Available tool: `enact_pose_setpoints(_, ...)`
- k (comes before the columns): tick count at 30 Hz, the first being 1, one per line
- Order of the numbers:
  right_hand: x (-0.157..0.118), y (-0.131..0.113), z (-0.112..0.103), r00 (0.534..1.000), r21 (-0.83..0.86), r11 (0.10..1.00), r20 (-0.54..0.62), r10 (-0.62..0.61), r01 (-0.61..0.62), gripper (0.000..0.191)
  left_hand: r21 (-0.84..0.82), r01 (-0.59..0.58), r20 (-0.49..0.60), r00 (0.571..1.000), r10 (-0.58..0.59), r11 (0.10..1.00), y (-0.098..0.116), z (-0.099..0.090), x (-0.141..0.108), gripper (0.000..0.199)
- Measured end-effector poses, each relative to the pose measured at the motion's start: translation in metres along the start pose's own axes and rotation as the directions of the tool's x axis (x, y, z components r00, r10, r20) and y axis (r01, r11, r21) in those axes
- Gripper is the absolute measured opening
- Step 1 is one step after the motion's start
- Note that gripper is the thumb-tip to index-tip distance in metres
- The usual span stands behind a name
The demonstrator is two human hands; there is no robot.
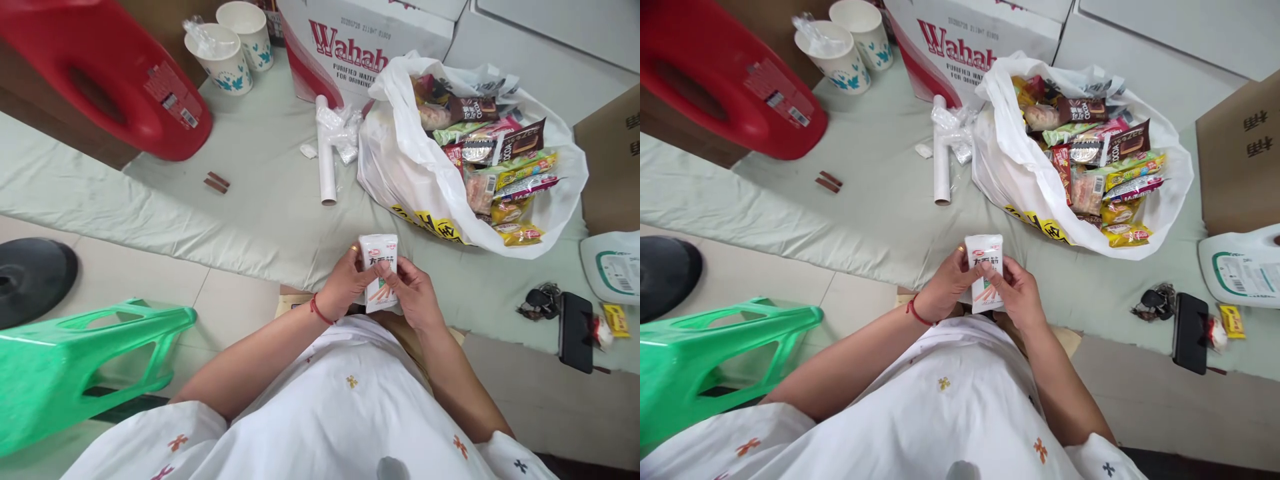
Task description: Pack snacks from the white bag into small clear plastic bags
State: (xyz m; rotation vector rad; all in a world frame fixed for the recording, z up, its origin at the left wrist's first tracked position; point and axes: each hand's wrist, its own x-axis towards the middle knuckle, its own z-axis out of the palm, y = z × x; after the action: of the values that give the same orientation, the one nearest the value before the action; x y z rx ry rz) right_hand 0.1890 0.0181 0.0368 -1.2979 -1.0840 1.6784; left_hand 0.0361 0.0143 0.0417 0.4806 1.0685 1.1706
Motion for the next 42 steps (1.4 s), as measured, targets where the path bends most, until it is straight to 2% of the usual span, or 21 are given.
enact_pose_setpoints(2, -0.002, -0.002, -0.005, 0.999, -0.047, 0.998, -0.016, -0.035, 0.035, 0.054, -0.03, 0.018, 0.012, 1.0, -0.017, 0.999, 0.002, -0.002, 0.003, 0.054)
enact_pose_setpoints(5, -0.009, -0.004, -0.015, 0.993, -0.037, 0.997, -0.104, -0.064, 0.06, 0.066, -0.206, 0.107, -0.01, 0.994, -0.112, 0.973, 0.001, -0.004, 0.007, 0.056)
enact_pose_setpoints(8, -0.016, -0.006, -0.02, 0.993, -0.039, 0.998, -0.104, 0.053, -0.057, 0.08, -0.338, 0.166, -0.015, 0.983, -0.181, 0.926, -0.001, -0.004, 0.009, 0.056)
enact_pose_setpoints(10, -0.02, -0.007, -0.018, 0.99, -0.056, 0.991, -0.084, 0.117, -0.122, 0.074, -0.361, 0.183, -0.006, 0.98, -0.198, 0.914, -0.002, -0.004, 0.009, 0.051)
enact_pose_setpoints(12, -0.021, -0.008, -0.015, 0.988, -0.051, 0.989, -0.086, 0.132, -0.136, 0.063, -0.347, 0.197, -0.001, 0.978, -0.211, 0.917, 0.001, -0.005, 0.009, 0.045)
enact_pose_setpoints(14, -0.021, -0.008, -0.014, 0.987, -0.035, 0.989, -0.08, 0.139, -0.142, 0.061, -0.317, 0.206, -0.012, 0.975, -0.221, 0.926, 0.005, -0.009, 0.01, 0.042)
enact_pose_setpoints(19, -0.026, -0.003, -0.015, 0.984, -0.009, 0.987, -0.086, 0.156, -0.157, 0.082, -0.321, 0.142, -0.103, 0.978, -0.184, 0.936, 0.012, -0.017, 0.01, 0.042)
enact_pose_setpoints(21, -0.027, -0.001, -0.012, 0.983, -0.018, 0.989, -0.111, 0.144, -0.147, 0.08, -0.351, 0.127, -0.115, 0.978, -0.177, 0.928, 0.009, -0.017, 0.008, 0.043)
enact_pose_setpoints(24, -0.026, 0.001, -0.007, 0.98, -0.015, 0.991, -0.155, 0.128, -0.132, 0.064, -0.318, 0.167, -0.045, 0.981, -0.191, 0.933, 0.006, -0.014, 0.005, 0.043)
enact_pose_setpoints(26, -0.027, 0.0, -0.007, 0.979, 0.014, 0.992, -0.16, 0.127, -0.126, 0.059, -0.254, 0.159, -0.027, 0.985, -0.172, 0.954, 0.008, -0.015, 0.004, 0.044)
enact_pose_setpoints(30, -0.031, -0.001, -0.015, 0.982, 0.011, 0.986, -0.087, 0.165, -0.165, 0.057, -0.086, 0.054, -0.067, 0.996, -0.059, 0.995, 0.014, -0.021, 0.005, 0.051)
enact_pose_setpoints(32, -0.033, 0.001, -0.017, 0.986, -0.009, 0.987, -0.054, 0.159, -0.159, 0.058, -0.006, 0.019, -0.038, 0.999, -0.02, 1.0, 0.013, -0.022, 0.006, 0.049)
enact_pose_setpoints(35, -0.038, 0.002, -0.02, 0.989, -0.035, 0.993, -0.101, 0.112, -0.116, 0.062, 0.008, 0.015, 0.023, 1.0, -0.015, 1.0, 0.005, -0.016, 0.004, 0.048)
enact_pose_setpoints(37, -0.047, -0.003, -0.031, 0.985, -0.11, 0.989, -0.155, 0.082, -0.1, 0.059, 0.023, 0.064, 0.076, 0.995, -0.065, 0.998, 0.0, -0.012, 0.001, 0.051)
enact_pose_setpoints(39, -0.065, -0.014, -0.056, 0.985, -0.294, 0.95, -0.167, 0.054, -0.102, 0.052, 0.072, 0.104, 0.1, 0.989, -0.111, 0.992, -0.004, -0.011, -0.001, 0.055)
enact_pose_setpoints(40, -0.076, -0.022, -0.075, 0.986, -0.426, 0.898, -0.161, 0.041, -0.107, 0.047, 0.1, 0.104, 0.088, 0.99, -0.113, 0.99, -0.005, -0.012, -0.002, 0.056)
enact_pose_setpoints(42, -0.1, -0.045, -0.124, 0.979, -0.689, 0.713, -0.201, -0.019, -0.128, 0.043, 0.142, 0.064, 0.034, 0.997, -0.069, 0.988, -0.004, -0.018, -0.003, 0.053)
